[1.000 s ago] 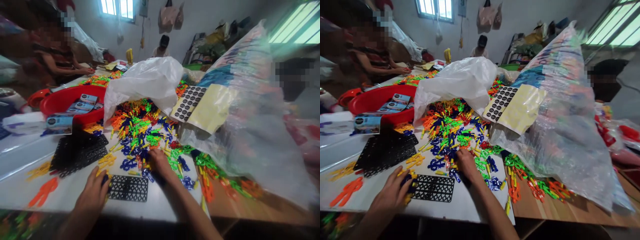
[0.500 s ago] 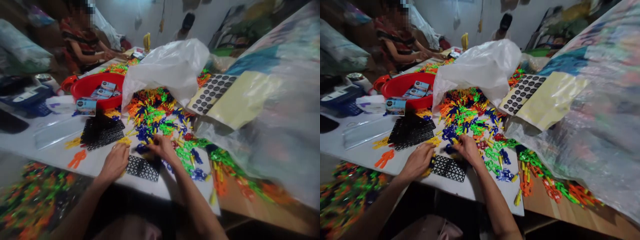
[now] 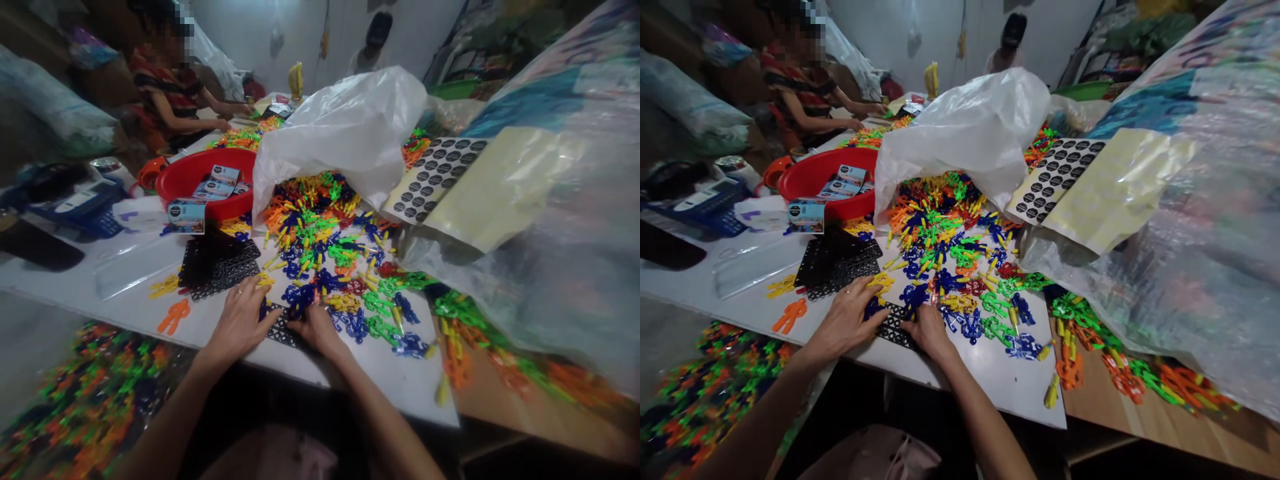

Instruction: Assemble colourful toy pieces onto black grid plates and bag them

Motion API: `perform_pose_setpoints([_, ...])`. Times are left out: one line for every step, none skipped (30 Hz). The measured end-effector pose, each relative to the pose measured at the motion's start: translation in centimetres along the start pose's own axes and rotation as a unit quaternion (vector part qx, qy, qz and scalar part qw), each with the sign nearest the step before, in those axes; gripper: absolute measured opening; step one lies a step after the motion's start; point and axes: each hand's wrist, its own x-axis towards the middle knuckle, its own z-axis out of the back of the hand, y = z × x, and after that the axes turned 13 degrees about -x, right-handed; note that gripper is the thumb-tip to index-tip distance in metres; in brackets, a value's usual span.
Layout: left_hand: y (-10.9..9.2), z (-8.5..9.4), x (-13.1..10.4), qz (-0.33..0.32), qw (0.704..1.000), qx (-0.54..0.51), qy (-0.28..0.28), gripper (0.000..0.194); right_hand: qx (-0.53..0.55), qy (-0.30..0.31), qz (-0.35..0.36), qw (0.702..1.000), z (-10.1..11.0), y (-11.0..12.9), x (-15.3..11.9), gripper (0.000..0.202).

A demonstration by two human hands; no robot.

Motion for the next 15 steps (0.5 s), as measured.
perform_pose_setpoints([-0.6, 0.3, 0.2, -0.017, 1.0, -0.004, 0.001, 0.053, -0.045, 0.01, -0.007, 0.999, 0.4, 0.5, -0.1, 0.018])
perform_pose_setpoints([-1.4, 0.7, 0.7, -0.031, 0.999, -0.016, 0.005, 0.06, -0.089, 0.013, -0.012, 0.996, 1.0, 1.1, 0.0, 0.016])
perform_pose_setpoints([-2.3, 1.0, 1.3, -0.041, 0.998, -0.037, 0.012, 0.065, -0.125, 0.009, -0.013, 0.992, 1.7, 1.8, 0.0, 0.013])
perform_pose_setpoints([-3.1, 1.4, 2.0, -0.045, 0.997, -0.062, 0.017, 0.065, -0.148, -0.002, -0.007, 0.989, 2.5, 2.5, 0.2, 0.01])
perform_pose_setpoints([-4.0, 1.9, 2.7, -0.042, 0.995, -0.088, 0.015, 0.059, -0.154, -0.02, 0.003, 0.988, 3.4, 3.2, 0.3, 0.01])
perform_pose_setpoints([-4.7, 2.3, 3.4, -0.031, 0.993, -0.113, 0.004, 0.05, -0.14, -0.041, 0.013, 0.989, 4.4, 3.7, 0.5, 0.009])
perform_pose_setpoints([-5.3, 2.9, 4.1, -0.017, 0.99, -0.139, -0.015, 0.042, -0.101, -0.059, 0.02, 0.993, 5.4, 4.1, 0.6, 0.005])
perform_pose_setpoints([-5.7, 3.5, 4.6, -0.002, 0.986, -0.164, -0.034, 0.036, -0.039, -0.067, 0.029, 0.997, 6.3, 4.2, 0.6, 0.005])
perform_pose_setpoints([-6.0, 4.1, 5.1, 0.012, 0.981, -0.19, -0.043, 0.033, 0.041, -0.054, 0.041, 0.997, 7.0, 4.2, 0.6, 0.012])
perform_pose_setpoints([-6.1, 4.7, 5.3, 0.022, 0.975, -0.217, -0.036, 0.031, 0.128, -0.02, 0.058, 0.99, 7.4, 3.9, 0.5, 0.019])
perform_pose_setpoints([-6.0, 5.2, 5.4, 0.024, 0.969, -0.244, -0.012, 0.031, 0.21, 0.031, 0.076, 0.974, 7.4, 3.6, 0.4, 0.025])
perform_pose_setpoints([-5.8, 5.6, 5.4, 0.02, 0.964, -0.265, 0.023, 0.032, 0.272, 0.089, 0.094, 0.954, 7.1, 3.1, 0.3, 0.029])
perform_pose_setpoints([-5.4, 5.9, 5.3, 0.012, 0.96, -0.275, 0.059, 0.034, 0.306, 0.135, 0.103, 0.937, 6.3, 2.7, 0.2, 0.031])
perform_pose_setpoints([-4.9, 5.9, 5.0, 0.003, 0.958, -0.273, 0.087, 0.038, 0.313, 0.151, 0.099, 0.932, 5.2, 2.2, 0.2, 0.031])
perform_pose_setpoints([-4.2, 5.7, 4.7, -0.005, 0.961, -0.258, 0.097, 0.042, 0.301, 0.138, 0.08, 0.94, 3.8, 1.7, 0.2, 0.029])
